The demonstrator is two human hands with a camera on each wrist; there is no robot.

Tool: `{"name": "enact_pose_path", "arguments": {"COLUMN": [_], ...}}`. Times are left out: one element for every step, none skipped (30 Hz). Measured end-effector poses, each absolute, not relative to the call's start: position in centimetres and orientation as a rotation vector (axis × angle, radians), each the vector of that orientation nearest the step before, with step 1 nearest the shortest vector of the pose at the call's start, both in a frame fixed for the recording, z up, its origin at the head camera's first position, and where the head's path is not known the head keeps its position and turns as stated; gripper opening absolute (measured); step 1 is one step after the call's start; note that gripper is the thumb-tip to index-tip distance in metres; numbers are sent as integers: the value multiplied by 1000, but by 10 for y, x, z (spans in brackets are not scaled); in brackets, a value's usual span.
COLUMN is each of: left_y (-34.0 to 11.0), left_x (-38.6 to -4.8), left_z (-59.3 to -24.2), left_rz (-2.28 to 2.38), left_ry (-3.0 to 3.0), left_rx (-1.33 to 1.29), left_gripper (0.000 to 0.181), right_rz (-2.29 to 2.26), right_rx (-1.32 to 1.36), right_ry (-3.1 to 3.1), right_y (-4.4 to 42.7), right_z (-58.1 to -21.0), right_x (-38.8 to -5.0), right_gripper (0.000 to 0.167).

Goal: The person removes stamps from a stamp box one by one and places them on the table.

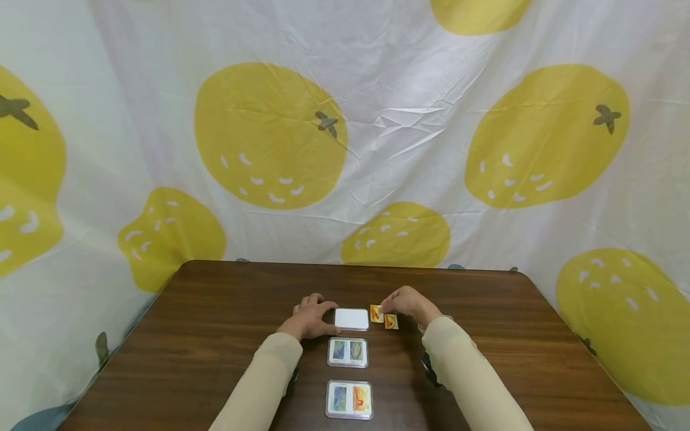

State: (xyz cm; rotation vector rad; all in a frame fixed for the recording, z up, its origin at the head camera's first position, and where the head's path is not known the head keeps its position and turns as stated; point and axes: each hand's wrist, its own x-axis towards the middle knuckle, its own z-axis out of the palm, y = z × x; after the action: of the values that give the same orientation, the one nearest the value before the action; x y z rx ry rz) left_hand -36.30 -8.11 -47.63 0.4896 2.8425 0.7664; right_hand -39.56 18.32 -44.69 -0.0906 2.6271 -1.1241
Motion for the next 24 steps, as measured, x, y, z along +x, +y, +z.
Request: {"name": "enact_pose_path", "arguments": {"left_y": [-81, -81, -81, -81, -81, -81, -81, -81, -81, -81, -81, -81, -81, -80, -81, -81, -81, -80, -80, -80, -80, -80, -80, -80], "left_x": [-363, -363, -363, -363, -363, -363, -363, -363, -364, -364, -364, -364, -364, -364, -364, -364, -364, -364, -364, -364, -364, -364, -364, -364], "left_z": [-476, -477, -477, -477, -477, -477, -477, -477, -478, -478, -478, -478, -478, -478, -478, -478, -478, -478, -478, -478, -478, -478, -478, -478], "left_rz": [767, 769, 771, 773, 775, 776, 776, 777, 778, 778, 778, 776, 775, 776, 775, 774, 773, 774, 775, 775, 775, 775, 775, 778], "left_ry": [2843, 2843, 2844, 2845, 2846, 2846, 2847, 2845, 2846, 2845, 2846, 2846, 2846, 2846, 2846, 2845, 2845, 2845, 2845, 2845, 2845, 2846, 2847, 2847], "left_rx": [490, 490, 491, 493, 493, 494, 493, 492, 491, 490, 488, 488, 487, 487, 486, 485, 485, 485, 485, 484, 483, 484, 485, 484], "left_gripper": [60, 60, 60, 60, 60, 59, 59, 59, 59, 59, 59, 59, 59, 59, 59, 59, 59, 59, 59, 59, 59, 59, 59, 59], "right_rz": [-1112, -1109, -1105, -1101, -1091, -1079, -1061, -1046, -1012, -985, -954, -925, -901, -881, -865, -863, -853, -849, -846, -839, -836, -834, -833, -835], "right_rx": [-101, -113, -122, -131, -145, -151, -168, -167, -173, -174, -179, -177, -184, -179, -180, -177, -179, -180, -182, -187, -190, -192, -192, -193], "right_ry": [2634, 2640, 2650, 2660, 2676, 2694, 2713, 2727, 2750, 2767, 2785, 2799, 2813, 2825, 2837, 2844, 2855, 2864, 2872, 2883, 2890, 2897, 2901, 2905], "right_y": [183, 183, 183, 182, 182, 182, 182, 181, 181, 180, 179, 179, 178, 177, 176, 176, 175, 174, 173, 173, 172, 172, 172, 171], "right_z": [-447, -448, -448, -449, -450, -450, -451, -451, -452, -452, -452, -453, -453, -453, -454, -454, -454, -455, -455, -455, -455, -456, -456, -457], "right_x": [-395, -394, -394, -393, -393, -392, -391, -390, -390, -389, -388, -388, -387, -387, -387, -387, -386, -386, -385, -385, -385, -385, -385, -385], "right_gripper": [17, 17, 17, 16, 15, 14, 14, 13, 12, 12, 12, 11, 11, 11, 11, 11, 11, 11, 11, 12, 12, 11, 11, 11]}}
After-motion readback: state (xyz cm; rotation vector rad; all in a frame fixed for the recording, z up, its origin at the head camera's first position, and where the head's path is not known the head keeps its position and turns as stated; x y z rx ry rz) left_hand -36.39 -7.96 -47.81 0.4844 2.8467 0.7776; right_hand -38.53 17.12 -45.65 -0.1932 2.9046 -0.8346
